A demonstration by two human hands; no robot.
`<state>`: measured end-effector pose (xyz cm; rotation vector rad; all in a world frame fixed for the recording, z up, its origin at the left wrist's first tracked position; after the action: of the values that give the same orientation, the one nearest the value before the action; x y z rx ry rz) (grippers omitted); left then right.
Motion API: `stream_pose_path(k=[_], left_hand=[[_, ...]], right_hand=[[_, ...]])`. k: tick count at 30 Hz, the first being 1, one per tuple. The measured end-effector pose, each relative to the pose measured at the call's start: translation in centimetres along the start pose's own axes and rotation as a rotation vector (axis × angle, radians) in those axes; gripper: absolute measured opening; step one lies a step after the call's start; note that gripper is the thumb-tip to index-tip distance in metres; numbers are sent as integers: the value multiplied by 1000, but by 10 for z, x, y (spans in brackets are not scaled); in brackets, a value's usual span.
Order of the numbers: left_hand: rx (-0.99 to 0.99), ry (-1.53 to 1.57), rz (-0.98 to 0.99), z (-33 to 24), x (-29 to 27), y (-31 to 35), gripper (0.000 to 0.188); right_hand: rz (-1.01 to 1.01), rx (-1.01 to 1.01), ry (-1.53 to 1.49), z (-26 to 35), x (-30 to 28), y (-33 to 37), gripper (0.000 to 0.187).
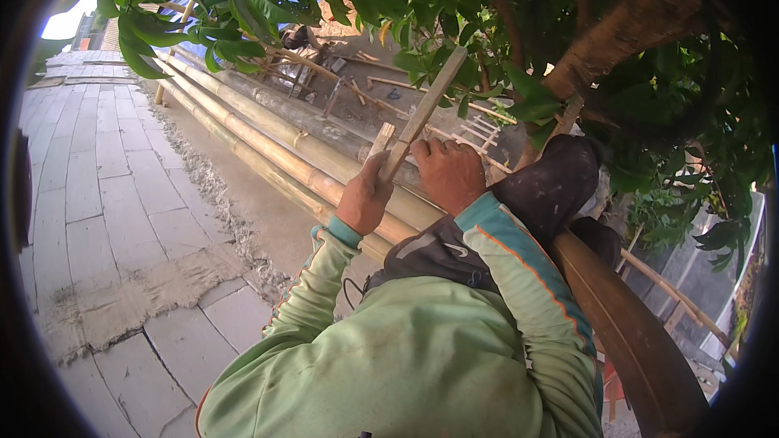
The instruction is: The person secures a bamboo scaffold to a tree using wire and pliers. They then climb the scaffold and continue attaching wooden slats to the bamboo poles with wire, hammering nails to reinforce the structure.
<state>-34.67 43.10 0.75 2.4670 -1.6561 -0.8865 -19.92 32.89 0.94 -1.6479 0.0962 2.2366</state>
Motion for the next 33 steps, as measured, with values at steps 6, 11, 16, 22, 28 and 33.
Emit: stream_pose_path(k=[6, 11, 16, 22, 28, 33], left_hand=[[-219, 173, 154, 4, 3, 14, 79], [-222, 201, 215, 16, -9, 30, 81], [-60, 88, 130, 23, -12, 11, 74], [-170, 976, 306, 10, -4, 11, 40], [-304, 781, 131, 3, -9, 6, 50], [-257, 800, 57, 8, -15, -1, 46]], right_hand=[[-38, -4, -106, -19, 5, 3, 16], [63, -45, -302, -16, 9, 10, 22], [69, -207, -323, 17, -8, 6, 18], [-128, -284, -289, 9, -21, 12, 17], [-125, -212, -284, 7, -18, 17, 23], [-207, 10, -457, 8, -28, 16, 30]])
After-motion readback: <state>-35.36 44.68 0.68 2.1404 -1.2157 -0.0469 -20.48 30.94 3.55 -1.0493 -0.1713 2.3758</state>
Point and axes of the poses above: each hand's wrist, its own y-axis away from the middle knuckle, its own x-axis out of the palm, z = x × y, the point moved 5 cm from there along -y, towards the middle knuckle, and after that the axes turned 8 degrees about z, right-handed, at the moved point
